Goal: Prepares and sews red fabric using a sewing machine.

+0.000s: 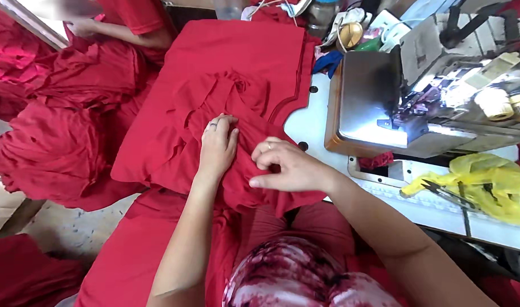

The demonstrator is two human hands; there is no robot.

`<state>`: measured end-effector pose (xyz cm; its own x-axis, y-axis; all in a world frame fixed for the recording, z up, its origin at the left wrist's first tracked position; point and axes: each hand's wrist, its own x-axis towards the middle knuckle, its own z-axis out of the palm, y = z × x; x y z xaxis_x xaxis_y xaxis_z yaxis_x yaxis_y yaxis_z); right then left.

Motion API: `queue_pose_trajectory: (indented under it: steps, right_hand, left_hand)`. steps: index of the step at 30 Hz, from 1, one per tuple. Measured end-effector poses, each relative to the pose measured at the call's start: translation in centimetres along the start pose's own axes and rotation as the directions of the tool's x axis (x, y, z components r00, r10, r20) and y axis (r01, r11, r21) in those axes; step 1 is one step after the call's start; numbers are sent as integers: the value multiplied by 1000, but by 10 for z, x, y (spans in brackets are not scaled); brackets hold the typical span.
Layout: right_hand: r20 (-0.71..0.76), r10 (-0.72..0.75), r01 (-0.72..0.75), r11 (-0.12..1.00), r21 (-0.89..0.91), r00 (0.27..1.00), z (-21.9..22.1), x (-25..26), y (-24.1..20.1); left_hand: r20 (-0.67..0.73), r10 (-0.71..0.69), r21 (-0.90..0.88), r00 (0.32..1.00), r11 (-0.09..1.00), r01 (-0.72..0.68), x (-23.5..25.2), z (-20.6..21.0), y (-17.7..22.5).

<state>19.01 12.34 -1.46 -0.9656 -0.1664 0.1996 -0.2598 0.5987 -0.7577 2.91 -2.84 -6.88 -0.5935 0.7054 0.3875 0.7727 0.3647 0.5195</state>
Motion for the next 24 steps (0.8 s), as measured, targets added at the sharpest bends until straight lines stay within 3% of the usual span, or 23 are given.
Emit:
queue_pose_trajectory:
  steps: [3, 6, 9, 10, 12, 15, 19, 21, 24]
  right_hand:
    - [-113, -80, 104, 969, 225, 990, 6, -43, 0]
    - [-160, -70, 136, 882, 450, 985, 19, -84, 4]
    - [-162, 79, 64, 686, 725, 984, 39, -109, 10]
    - [-179, 167, 23, 668, 744, 970, 45, -112, 11]
    - [-259, 289, -51, 751, 658, 922, 53, -111, 18]
    - [-348, 293, -124, 892, 434, 891, 55, -104, 21]
    - [-478, 48, -34, 999, 38, 877, 79, -93, 6]
    - [-536, -120, -20, 968, -249, 835, 99, -86, 6]
    - [-535, -174, -37, 932, -361, 827, 108, -73, 12]
  left_hand:
    - [23, 6, 6, 1000, 1000, -7, -1, -2, 2]
    - [20, -2, 0, 1000, 1000, 2, 2, -2, 0]
    - [38, -10, 17, 999, 1000, 10, 3, -3, -1]
    - [46, -8, 16, 999, 1000, 7, 3, -4, 0]
    - [43, 14, -25, 999, 1000, -12, 3, -6, -1]
    - [-18, 72, -101, 997, 992, -74, -5, -17, 8]
    - [-36, 104, -82, 994, 991, -107, -37, -40, 45]
    - [-72, 52, -183, 996, 981, -64, -54, -45, 61]
    - [-114, 84, -331, 990, 936, -118, -68, -47, 57]
